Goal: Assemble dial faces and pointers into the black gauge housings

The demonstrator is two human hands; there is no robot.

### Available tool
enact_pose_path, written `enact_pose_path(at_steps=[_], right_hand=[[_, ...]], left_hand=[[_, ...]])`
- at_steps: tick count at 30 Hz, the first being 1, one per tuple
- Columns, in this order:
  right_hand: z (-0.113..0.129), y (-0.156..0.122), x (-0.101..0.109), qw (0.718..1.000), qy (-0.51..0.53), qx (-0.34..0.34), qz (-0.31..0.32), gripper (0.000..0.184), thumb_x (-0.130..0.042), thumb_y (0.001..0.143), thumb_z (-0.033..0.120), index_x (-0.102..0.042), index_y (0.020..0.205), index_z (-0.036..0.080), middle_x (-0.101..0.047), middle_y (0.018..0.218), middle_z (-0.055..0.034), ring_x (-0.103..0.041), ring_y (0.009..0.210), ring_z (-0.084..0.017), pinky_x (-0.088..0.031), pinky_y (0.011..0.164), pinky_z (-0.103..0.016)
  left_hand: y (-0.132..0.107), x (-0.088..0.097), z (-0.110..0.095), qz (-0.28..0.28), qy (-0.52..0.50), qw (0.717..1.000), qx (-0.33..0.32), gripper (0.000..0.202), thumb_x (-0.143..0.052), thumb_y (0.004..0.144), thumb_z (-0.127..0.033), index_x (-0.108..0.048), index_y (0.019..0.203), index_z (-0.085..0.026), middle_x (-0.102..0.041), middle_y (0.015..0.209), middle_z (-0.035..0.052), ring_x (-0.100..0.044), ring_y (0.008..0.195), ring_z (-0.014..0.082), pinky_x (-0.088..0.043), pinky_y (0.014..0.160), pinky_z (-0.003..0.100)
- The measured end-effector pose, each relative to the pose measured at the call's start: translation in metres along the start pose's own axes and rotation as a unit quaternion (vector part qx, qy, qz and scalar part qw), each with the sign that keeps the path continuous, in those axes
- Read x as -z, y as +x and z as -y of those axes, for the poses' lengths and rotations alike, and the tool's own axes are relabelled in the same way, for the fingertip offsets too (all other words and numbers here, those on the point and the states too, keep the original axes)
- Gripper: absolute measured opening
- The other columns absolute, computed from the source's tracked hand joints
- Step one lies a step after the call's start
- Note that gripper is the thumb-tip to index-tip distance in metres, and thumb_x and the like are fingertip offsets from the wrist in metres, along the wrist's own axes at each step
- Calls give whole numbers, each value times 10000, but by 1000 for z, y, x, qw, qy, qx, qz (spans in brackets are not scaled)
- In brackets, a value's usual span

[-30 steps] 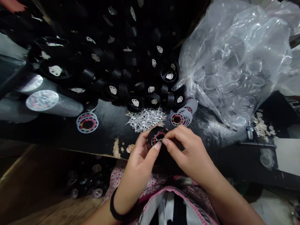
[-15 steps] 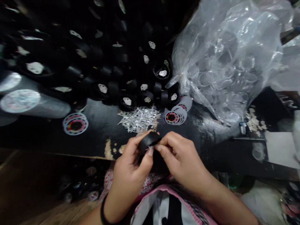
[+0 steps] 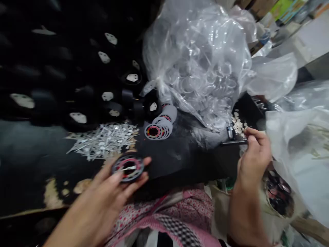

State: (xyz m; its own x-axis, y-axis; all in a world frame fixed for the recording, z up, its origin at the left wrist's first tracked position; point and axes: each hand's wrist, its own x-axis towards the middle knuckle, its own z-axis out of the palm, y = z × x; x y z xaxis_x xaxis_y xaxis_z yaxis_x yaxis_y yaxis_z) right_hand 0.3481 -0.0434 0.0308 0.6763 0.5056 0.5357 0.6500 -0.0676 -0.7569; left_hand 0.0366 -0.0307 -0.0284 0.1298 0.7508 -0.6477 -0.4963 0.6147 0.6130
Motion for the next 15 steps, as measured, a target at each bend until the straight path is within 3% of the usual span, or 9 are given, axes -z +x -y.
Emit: enact_pose_path(at_steps=[3,5,7,11,13,15], right_hand=[[-39,8,-11,990,101,-97,33,148,-574,754,189,-666,867,162,-642,780,-16,-615,750,-161,-482,798,-341],[-35,1,-22,979,156,-121,48,116,-562,704,141,-635,789,173,-569,644,24,-519,572,-121,-456,647,-299],[-8,-12,-31,958,228,-140,101,119,-525,701,116,-598,755,193,-496,579,48,-421,486,-99,-415,564,-279],[63,-48,-49,882,328,-141,309,139,-433,831,181,-551,789,242,-415,538,51,-406,456,-119,-435,537,-302],[83,-65,-58,843,359,-122,381,147,-418,871,206,-542,800,239,-407,552,45,-409,458,-121,-420,515,-301],[89,-77,-65,810,391,-90,427,164,-418,895,191,-561,820,226,-449,607,29,-446,505,-123,-414,528,-302]], left_hand=[[-2,-25,6,75,-70,985,137,325,-669,867,-476,-757,1002,-195,-761,1115,124,-717,1023,291,-609,884,420],[-1,-34,11,98,-92,973,187,306,-714,845,-446,-750,975,-172,-772,1056,130,-741,932,266,-604,886,409],[1,-37,15,100,-104,969,201,287,-775,799,-408,-749,943,-161,-780,1011,130,-750,892,260,-604,869,387],[3,-36,15,102,-120,969,193,320,-836,738,-401,-757,926,-154,-788,965,123,-751,905,255,-602,849,337],[3,-37,13,112,-127,967,189,310,-841,736,-390,-761,925,-157,-789,967,108,-747,912,233,-594,861,318],[2,-40,11,128,-134,964,191,296,-857,721,-360,-764,926,-168,-788,977,84,-739,914,206,-588,862,297]])
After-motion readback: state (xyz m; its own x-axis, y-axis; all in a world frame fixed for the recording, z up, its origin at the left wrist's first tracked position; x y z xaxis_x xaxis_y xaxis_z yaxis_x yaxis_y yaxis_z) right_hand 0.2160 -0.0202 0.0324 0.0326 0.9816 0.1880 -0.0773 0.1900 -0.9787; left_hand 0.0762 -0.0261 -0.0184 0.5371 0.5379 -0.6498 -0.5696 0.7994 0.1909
